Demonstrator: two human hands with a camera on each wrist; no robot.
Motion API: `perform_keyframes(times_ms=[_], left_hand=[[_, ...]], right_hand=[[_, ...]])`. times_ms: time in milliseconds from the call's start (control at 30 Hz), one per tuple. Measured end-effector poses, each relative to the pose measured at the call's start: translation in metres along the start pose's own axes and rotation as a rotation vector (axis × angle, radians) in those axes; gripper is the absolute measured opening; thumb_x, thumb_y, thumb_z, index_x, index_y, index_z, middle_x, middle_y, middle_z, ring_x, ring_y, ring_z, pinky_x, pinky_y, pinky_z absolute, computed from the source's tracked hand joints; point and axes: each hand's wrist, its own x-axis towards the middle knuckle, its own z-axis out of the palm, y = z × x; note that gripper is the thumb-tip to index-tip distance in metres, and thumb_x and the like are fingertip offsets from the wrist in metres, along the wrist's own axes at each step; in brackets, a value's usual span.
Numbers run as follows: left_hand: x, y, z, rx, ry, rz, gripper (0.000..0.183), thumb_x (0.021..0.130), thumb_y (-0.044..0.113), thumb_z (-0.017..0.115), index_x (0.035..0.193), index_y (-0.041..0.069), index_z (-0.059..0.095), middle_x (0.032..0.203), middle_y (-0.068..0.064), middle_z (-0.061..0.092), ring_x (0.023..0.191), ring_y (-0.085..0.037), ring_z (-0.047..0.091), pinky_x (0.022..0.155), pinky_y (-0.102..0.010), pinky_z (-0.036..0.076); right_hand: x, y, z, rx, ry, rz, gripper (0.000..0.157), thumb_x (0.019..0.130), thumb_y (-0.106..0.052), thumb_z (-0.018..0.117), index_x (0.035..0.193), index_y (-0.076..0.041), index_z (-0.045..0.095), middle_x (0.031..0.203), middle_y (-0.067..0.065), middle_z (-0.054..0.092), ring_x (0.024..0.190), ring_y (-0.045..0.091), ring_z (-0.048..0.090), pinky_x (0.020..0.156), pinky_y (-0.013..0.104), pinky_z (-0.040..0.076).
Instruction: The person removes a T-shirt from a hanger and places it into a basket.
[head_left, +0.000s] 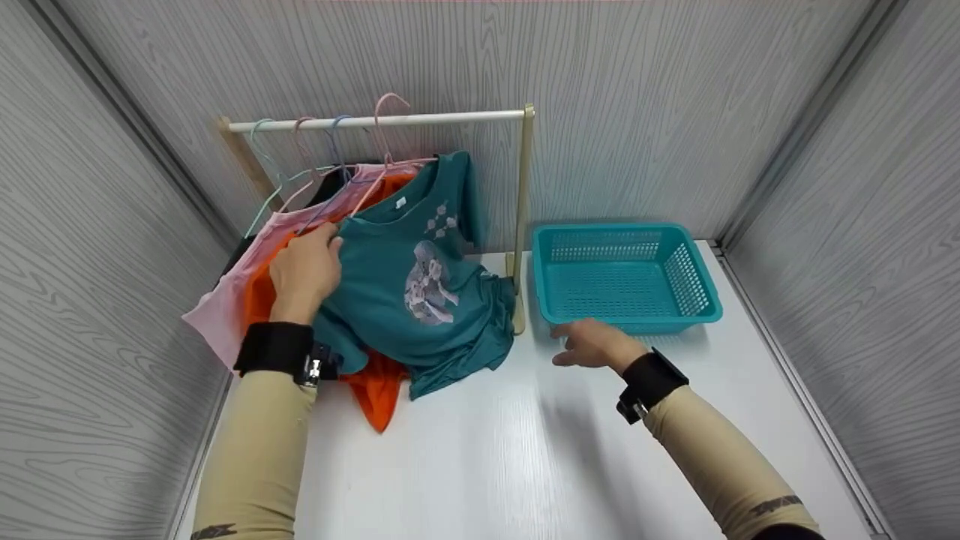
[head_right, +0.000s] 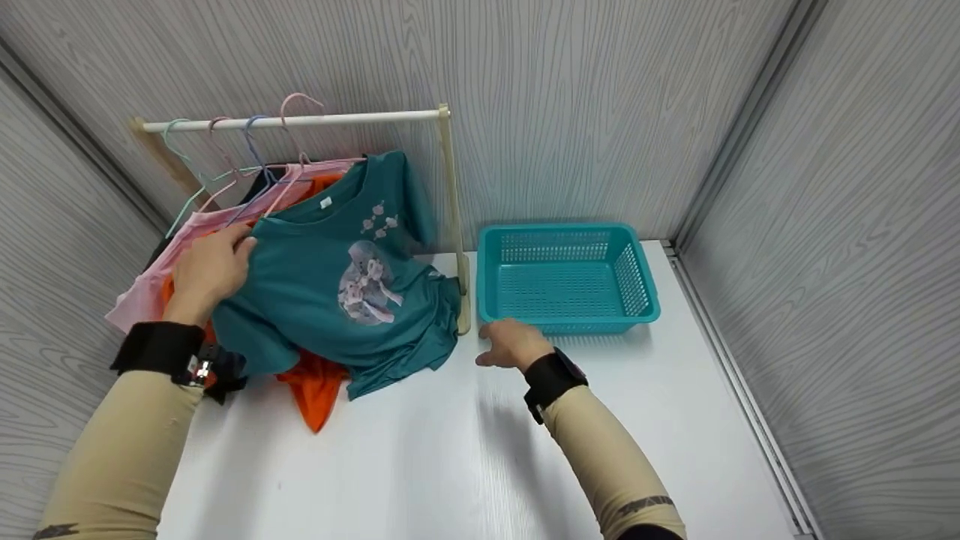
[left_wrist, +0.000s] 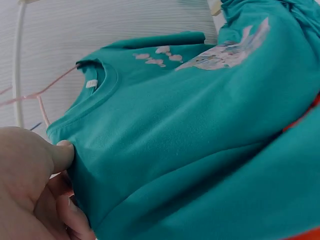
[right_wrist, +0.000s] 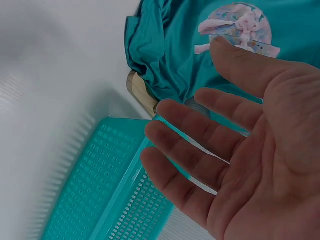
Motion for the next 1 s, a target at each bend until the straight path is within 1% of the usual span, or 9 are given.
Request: perform_keyframes(times_ms=[133, 233, 333, 400, 533, 633, 700, 867, 1000], left_hand=[[-0.006, -0.01, -0.019, -0.003, 0.004, 0.045, 0.03, 0.105, 0.027, 0.041, 0.128, 0.015, 0.057, 0.122, -0.022, 0.062, 0.104, -0.047, 0.057, 0.081, -0.061, 0.045], [-0.014, -0.021, -0.027, -0.007, 0.001, 0.103, 0.031, 0.105, 0.027, 0.042, 0.129, 0.014, 0.056, 0.116, -0.02, 0.063, 0.099, -0.042, 0.057, 0.079, -0.056, 0.044], [-0.022, -0.034, -0.029, -0.01, -0.018, 0.171, 0.028, 0.104, 0.027, 0.044, 0.124, 0.013, 0.058, 0.103, -0.016, 0.063, 0.091, -0.036, 0.056, 0.075, -0.05, 0.043], [-0.026, -0.042, -0.028, -0.018, -0.061, 0.201, 0.027, 0.104, 0.027, 0.044, 0.123, 0.014, 0.058, 0.101, -0.014, 0.062, 0.09, -0.034, 0.055, 0.076, -0.049, 0.043], [-0.033, -0.056, -0.028, -0.097, -0.198, 0.241, 0.03, 0.105, 0.029, 0.042, 0.125, 0.013, 0.057, 0.111, -0.015, 0.062, 0.097, -0.034, 0.054, 0.088, -0.053, 0.044], [-0.037, -0.065, -0.033, -0.153, -0.28, 0.266, 0.033, 0.106, 0.029, 0.04, 0.127, 0.01, 0.056, 0.119, -0.017, 0.06, 0.104, -0.035, 0.053, 0.097, -0.056, 0.043], [-0.04, -0.07, -0.038, -0.154, -0.303, 0.27, 0.034, 0.105, 0.028, 0.04, 0.129, 0.009, 0.056, 0.121, -0.018, 0.06, 0.106, -0.035, 0.052, 0.099, -0.057, 0.042], [-0.045, -0.071, -0.041, -0.12, -0.321, 0.284, 0.032, 0.104, 0.027, 0.045, 0.128, 0.011, 0.059, 0.12, -0.016, 0.062, 0.105, -0.034, 0.053, 0.098, -0.057, 0.044], [-0.043, -0.061, -0.031, -0.161, -0.345, 0.334, 0.029, 0.103, 0.025, 0.048, 0.125, 0.011, 0.062, 0.119, -0.014, 0.064, 0.108, -0.033, 0.054, 0.099, -0.055, 0.045]], right_hand=[[0.0, -0.002, 0.0, 0.022, -0.008, -0.018, 0.052, 0.093, -0.031, 0.066, 0.138, -0.01, 0.054, 0.123, 0.017, 0.066, 0.122, 0.033, 0.057, 0.103, 0.049, 0.046], [0.0, -0.004, -0.003, 0.043, 0.012, -0.066, 0.05, 0.093, -0.03, 0.065, 0.137, -0.008, 0.055, 0.123, 0.018, 0.066, 0.121, 0.033, 0.059, 0.102, 0.049, 0.047], [-0.002, -0.004, -0.007, 0.054, 0.092, -0.127, 0.047, 0.093, -0.026, 0.066, 0.134, -0.005, 0.056, 0.122, 0.02, 0.066, 0.116, 0.033, 0.062, 0.098, 0.048, 0.05], [-0.004, -0.004, -0.012, 0.065, 0.181, -0.147, 0.046, 0.092, -0.024, 0.066, 0.133, -0.004, 0.056, 0.121, 0.019, 0.066, 0.113, 0.033, 0.063, 0.095, 0.048, 0.052], [-0.006, -0.009, -0.021, 0.101, 0.368, -0.156, 0.05, 0.092, -0.023, 0.068, 0.134, -0.005, 0.05, 0.129, 0.017, 0.059, 0.111, 0.031, 0.061, 0.093, 0.046, 0.052], [-0.004, -0.018, -0.024, 0.111, 0.447, -0.186, 0.06, 0.092, -0.025, 0.068, 0.141, -0.006, 0.04, 0.14, 0.015, 0.046, 0.118, 0.029, 0.055, 0.098, 0.044, 0.05], [-0.003, -0.026, -0.024, 0.11, 0.47, -0.223, 0.066, 0.092, -0.025, 0.068, 0.146, -0.008, 0.034, 0.146, 0.014, 0.039, 0.117, 0.028, 0.055, 0.096, 0.042, 0.051], [0.001, -0.043, -0.021, 0.119, 0.511, -0.305, 0.07, 0.093, -0.024, 0.067, 0.152, -0.013, 0.029, 0.152, 0.011, 0.035, 0.094, 0.025, 0.062, 0.079, 0.039, 0.055], [0.003, -0.052, -0.019, 0.047, 0.536, -0.375, 0.059, 0.095, -0.029, 0.064, 0.147, -0.014, 0.04, 0.143, 0.009, 0.049, 0.104, 0.025, 0.062, 0.092, 0.04, 0.053]])
